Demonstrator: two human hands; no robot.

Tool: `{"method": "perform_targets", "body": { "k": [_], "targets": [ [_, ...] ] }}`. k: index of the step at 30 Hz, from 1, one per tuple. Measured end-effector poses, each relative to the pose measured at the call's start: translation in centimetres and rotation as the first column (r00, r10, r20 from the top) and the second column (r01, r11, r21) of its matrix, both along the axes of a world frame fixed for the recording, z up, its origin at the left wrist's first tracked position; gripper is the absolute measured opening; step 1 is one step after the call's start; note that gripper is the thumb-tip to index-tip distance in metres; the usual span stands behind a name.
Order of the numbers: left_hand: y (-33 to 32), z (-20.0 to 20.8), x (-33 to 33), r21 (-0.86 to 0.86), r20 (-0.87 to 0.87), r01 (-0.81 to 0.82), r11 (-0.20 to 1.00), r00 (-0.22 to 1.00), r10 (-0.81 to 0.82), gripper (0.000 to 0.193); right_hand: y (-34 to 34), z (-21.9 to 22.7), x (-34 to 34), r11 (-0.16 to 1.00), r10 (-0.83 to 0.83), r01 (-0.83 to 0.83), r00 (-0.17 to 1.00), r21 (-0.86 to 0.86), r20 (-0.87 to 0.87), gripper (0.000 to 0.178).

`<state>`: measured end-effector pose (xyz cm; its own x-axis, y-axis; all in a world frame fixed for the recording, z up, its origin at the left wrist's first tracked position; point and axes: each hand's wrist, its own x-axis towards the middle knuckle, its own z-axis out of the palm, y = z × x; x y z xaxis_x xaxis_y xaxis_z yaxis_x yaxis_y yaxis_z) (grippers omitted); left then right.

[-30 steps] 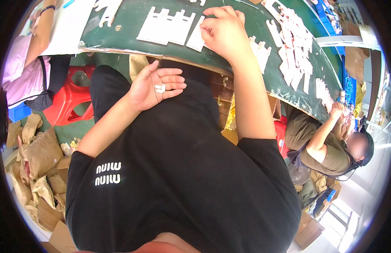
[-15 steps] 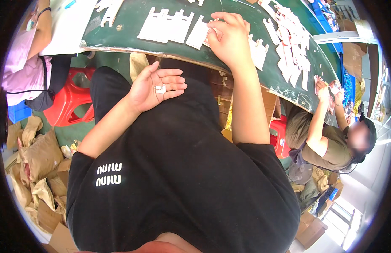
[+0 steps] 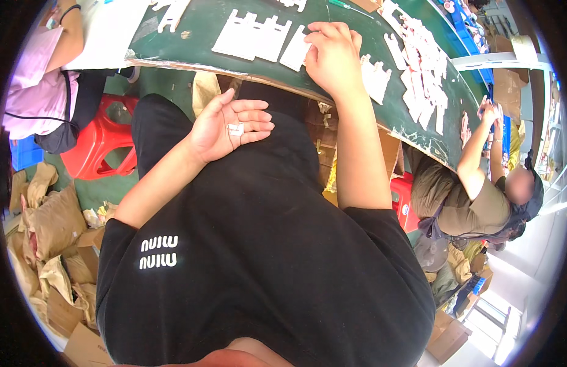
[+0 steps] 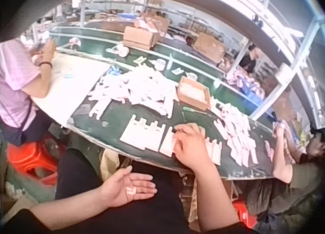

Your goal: Assembling small white plastic components into pink frames at a factory assembly line.

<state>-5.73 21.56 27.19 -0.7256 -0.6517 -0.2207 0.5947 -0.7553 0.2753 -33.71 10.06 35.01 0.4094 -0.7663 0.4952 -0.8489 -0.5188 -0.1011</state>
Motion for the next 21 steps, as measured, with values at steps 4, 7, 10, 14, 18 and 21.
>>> {"method": "perform_targets", "body": {
  "k": [4,7,10,14,18,21],
  "targets": [
    [0.1,0.1,0.1,-0.009,-0.023,0.0,1.0,1.0,0.0,0.075,-0.1,0.4,-0.1,1.0,0.003,-0.004,0.999,-0.012,-0.032,0.019],
    [0.2,0.2,0.3,-0.007,-0.04,-0.008,1.0,0.999,0.008,0.075,0.1,0.4,-0.1,1.0,0.011,-0.011,0.999,-0.002,0.043,0.02],
    [0.3,0.4,0.3,-0.015,-0.05,-0.036,0.999,0.998,0.035,0.075,1.0,0.9,0.8,0.999,0.04,-0.039,0.982,-0.005,0.183,0.023],
    [0.7,2.5,0.1,0.037,-0.044,-0.143,0.989,0.989,0.145,0.08,5.9,3.2,5.3,0.98,0.163,-0.196,0.884,0.03,0.438,0.023],
    [0.6,1.1,-0.1,-0.002,-0.121,-0.185,0.983,0.976,0.184,0.086,10.4,3.9,7.8,0.848,0.31,-0.434,0.871,0.304,0.38,0.019],
    [0.6,0.7,-0.1,-0.039,-0.119,-0.166,0.985,0.98,0.16,0.086,11.6,3.3,8.4,0.817,0.382,-0.463,0.881,0.344,0.279,0.026]
  ]
}}
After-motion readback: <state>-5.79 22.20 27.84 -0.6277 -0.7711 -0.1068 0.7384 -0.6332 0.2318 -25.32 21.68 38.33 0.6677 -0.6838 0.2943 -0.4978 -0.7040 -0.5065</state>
